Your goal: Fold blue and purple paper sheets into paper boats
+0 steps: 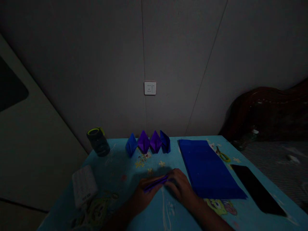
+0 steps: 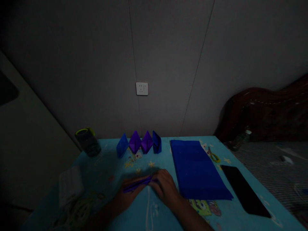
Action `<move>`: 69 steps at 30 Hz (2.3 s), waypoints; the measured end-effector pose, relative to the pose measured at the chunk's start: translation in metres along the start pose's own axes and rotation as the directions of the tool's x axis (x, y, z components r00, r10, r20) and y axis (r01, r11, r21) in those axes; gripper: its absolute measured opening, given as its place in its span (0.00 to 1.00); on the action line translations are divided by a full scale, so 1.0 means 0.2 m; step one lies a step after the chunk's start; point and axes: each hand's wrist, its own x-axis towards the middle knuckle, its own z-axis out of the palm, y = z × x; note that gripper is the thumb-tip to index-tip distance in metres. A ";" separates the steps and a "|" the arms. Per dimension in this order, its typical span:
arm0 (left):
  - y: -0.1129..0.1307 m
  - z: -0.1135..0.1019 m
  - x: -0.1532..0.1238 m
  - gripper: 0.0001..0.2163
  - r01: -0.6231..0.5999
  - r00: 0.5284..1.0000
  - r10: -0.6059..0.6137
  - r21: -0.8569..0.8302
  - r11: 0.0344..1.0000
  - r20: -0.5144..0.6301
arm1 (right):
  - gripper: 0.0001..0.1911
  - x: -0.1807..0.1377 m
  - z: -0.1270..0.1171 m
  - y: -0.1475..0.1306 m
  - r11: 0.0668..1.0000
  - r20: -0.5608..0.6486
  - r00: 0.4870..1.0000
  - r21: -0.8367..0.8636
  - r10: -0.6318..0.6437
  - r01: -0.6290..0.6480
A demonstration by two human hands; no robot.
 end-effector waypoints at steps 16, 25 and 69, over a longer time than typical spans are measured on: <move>0.00 0.08 0.00 0.17 0.308 0.906 -0.383 -0.341 0.888 -0.180 | 0.28 0.03 0.19 -0.10 0.629 0.328 0.861 0.589 0.388 -0.508; 0.02 0.02 0.09 0.21 0.150 0.710 -0.629 -0.805 0.575 -0.317 | 0.32 0.01 0.19 -0.13 0.736 0.446 0.819 0.403 0.361 -0.544; -0.05 -0.01 0.05 0.22 0.323 0.840 -0.460 -0.417 0.850 -0.286 | 0.25 0.03 0.02 -0.15 0.961 0.201 0.943 0.017 0.267 -0.276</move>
